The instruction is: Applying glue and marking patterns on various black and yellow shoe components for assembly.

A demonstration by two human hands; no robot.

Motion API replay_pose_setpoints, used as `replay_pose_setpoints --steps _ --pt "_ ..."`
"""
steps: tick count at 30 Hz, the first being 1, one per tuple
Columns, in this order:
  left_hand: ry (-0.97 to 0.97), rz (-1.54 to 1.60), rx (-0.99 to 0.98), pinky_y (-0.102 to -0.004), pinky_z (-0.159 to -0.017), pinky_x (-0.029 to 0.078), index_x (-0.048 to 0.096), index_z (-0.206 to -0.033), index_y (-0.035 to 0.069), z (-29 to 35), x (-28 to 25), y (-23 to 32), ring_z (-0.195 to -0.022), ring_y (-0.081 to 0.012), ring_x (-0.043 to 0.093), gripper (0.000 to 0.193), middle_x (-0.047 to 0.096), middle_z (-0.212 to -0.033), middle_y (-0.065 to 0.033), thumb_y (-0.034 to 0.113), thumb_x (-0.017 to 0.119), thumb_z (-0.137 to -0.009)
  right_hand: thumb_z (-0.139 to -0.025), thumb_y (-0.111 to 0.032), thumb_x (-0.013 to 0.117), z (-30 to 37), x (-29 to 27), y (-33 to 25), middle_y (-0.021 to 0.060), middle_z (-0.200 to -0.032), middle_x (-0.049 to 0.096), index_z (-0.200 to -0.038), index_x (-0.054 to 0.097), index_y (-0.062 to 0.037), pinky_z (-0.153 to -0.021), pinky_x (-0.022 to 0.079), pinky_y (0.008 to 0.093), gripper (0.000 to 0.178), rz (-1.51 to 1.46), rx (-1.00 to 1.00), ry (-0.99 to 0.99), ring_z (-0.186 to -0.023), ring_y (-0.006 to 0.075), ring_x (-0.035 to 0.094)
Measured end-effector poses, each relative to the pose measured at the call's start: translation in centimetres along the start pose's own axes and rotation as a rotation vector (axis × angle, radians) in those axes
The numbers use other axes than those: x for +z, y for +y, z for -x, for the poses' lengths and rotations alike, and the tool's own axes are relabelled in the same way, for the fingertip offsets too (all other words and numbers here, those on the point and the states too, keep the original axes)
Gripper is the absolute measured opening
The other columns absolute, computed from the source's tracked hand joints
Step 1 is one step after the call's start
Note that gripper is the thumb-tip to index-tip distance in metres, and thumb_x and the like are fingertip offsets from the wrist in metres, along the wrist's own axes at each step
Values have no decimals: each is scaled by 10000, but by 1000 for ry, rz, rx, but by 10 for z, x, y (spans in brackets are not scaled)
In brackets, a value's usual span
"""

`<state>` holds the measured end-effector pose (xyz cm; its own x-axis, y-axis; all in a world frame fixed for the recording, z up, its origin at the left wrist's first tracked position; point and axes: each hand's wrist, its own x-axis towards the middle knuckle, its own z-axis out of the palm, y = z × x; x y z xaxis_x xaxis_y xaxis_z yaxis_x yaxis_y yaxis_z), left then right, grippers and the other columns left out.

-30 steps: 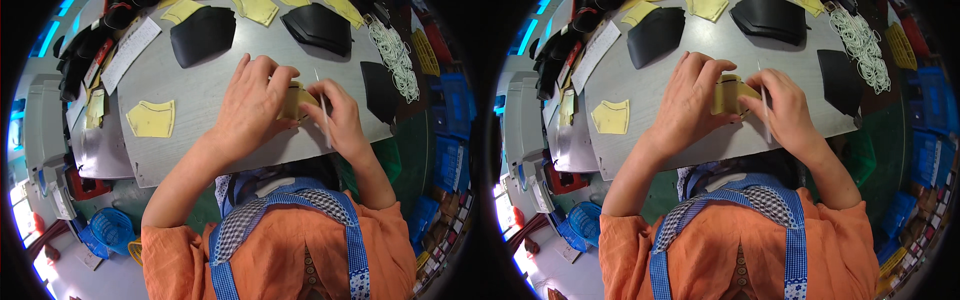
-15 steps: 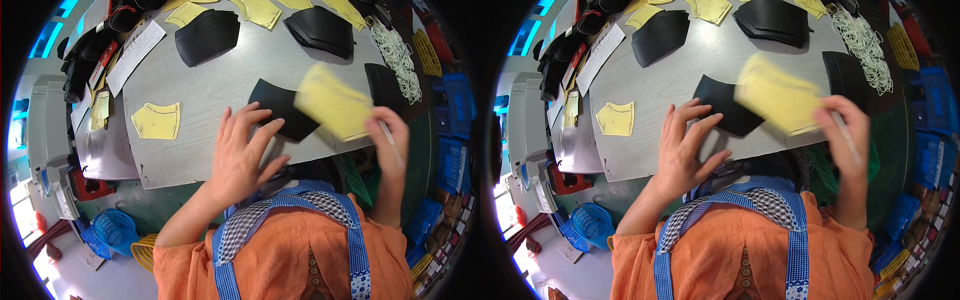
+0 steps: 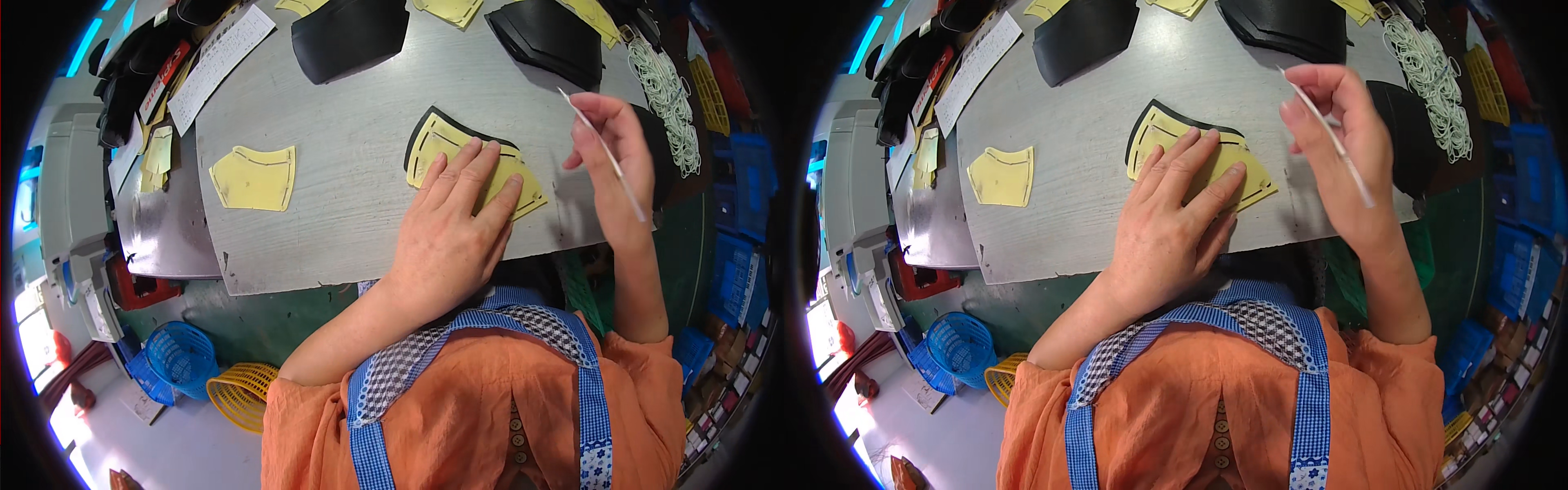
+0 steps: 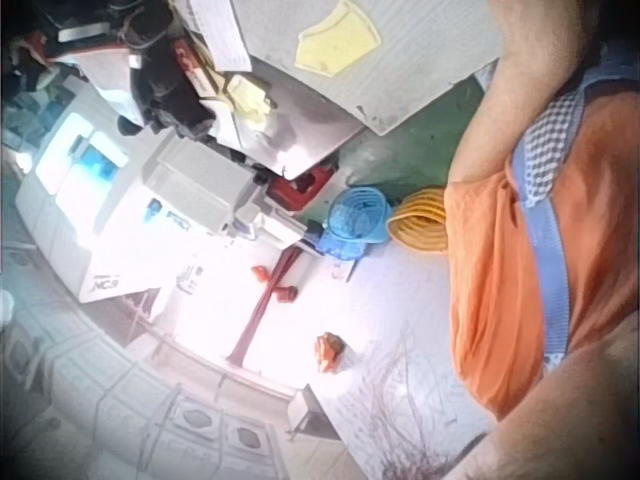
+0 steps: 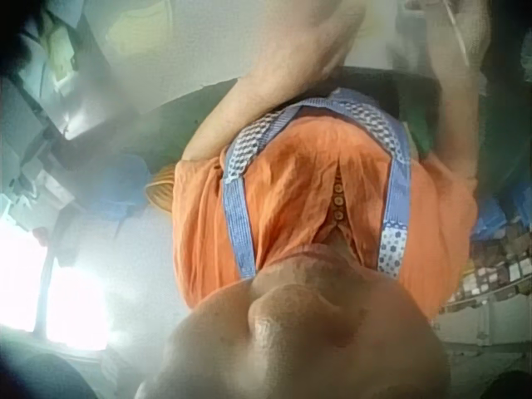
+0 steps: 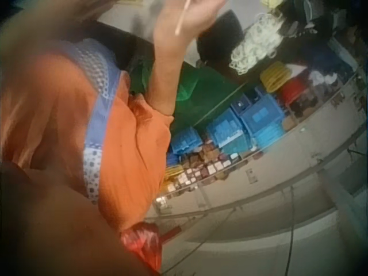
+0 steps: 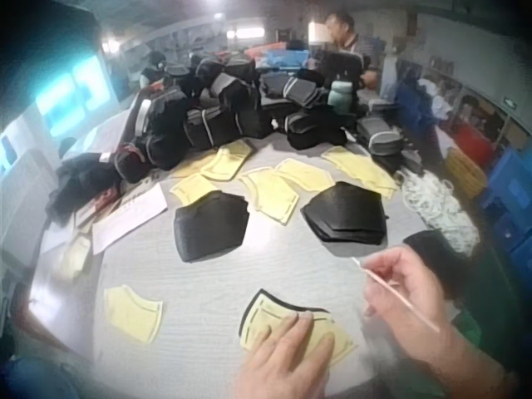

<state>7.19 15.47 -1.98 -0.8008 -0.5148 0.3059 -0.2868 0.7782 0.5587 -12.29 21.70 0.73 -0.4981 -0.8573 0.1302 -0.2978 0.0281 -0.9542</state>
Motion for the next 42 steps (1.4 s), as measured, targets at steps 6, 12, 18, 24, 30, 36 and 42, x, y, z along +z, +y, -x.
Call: replay_pose_setpoints --steps 6,12,18,24,30,36,42 --pt "12 -58 2 -527 -1082 392 646 -1199 102 0 4 -2 -1309 -374 487 374 511 -1378 -192 146 698 -831 -1008 -189 570 -36 35 -4 14 -904 671 -993 668 24 -689 486 187 235 -75 -105 -228 -777 39 559" --pt "-6 -69 31 -541 -1067 407 673 -1089 84 -2 0 -7 -1323 -364 476 274 510 -1373 -188 158 704 -827 -1018 -198 558 -44 51 5 10 -854 634 -1007 663 8 -742 492 200 231 -15 -73 -382 -798 57 576" --pt "-8 -29 18 -556 -1073 396 672 -1077 67 -2 -2 -11 -1337 -375 455 274 512 -1350 -200 145 700 -816 -1003 -211 548 -39 56 4 41 -825 669 -966 687 4 -679 504 232 259 9 -64 -326 -723 87 606" --pt "-60 -15 19 -552 -1091 362 667 -1089 47 0 2 -13 -1291 -399 467 320 527 -1273 -223 88 659 -772 -915 -151 626 -46 82 5 114 -849 657 -900 669 -18 -698 506 378 141 419 -637 -550 -765 315 612" --pt "-29 -31 65 -485 -1045 416 659 -1110 55 -3 -2 -13 -1175 -386 506 345 503 -1238 -201 85 643 -767 -929 -215 604 -65 70 3 144 -801 658 -892 661 -42 -690 502 417 186 512 -437 -313 -774 335 643" --pt "-21 -30 17 -416 -987 465 663 -1155 116 -4 -7 -15 -1130 -347 517 405 521 -1202 -146 95 696 -752 -948 -180 578 -25 18 -5 166 -799 641 -905 644 -13 -711 487 414 185 576 -201 -392 -779 358 625" --pt "-48 -157 55 -436 -974 462 671 -1129 150 -15 -18 -22 -1206 -317 513 419 548 -1285 -93 163 779 -724 -959 -154 575 21 12 -4 114 -790 626 -894 659 -9 -687 493 365 180 563 -423 -402 -739 276 628"
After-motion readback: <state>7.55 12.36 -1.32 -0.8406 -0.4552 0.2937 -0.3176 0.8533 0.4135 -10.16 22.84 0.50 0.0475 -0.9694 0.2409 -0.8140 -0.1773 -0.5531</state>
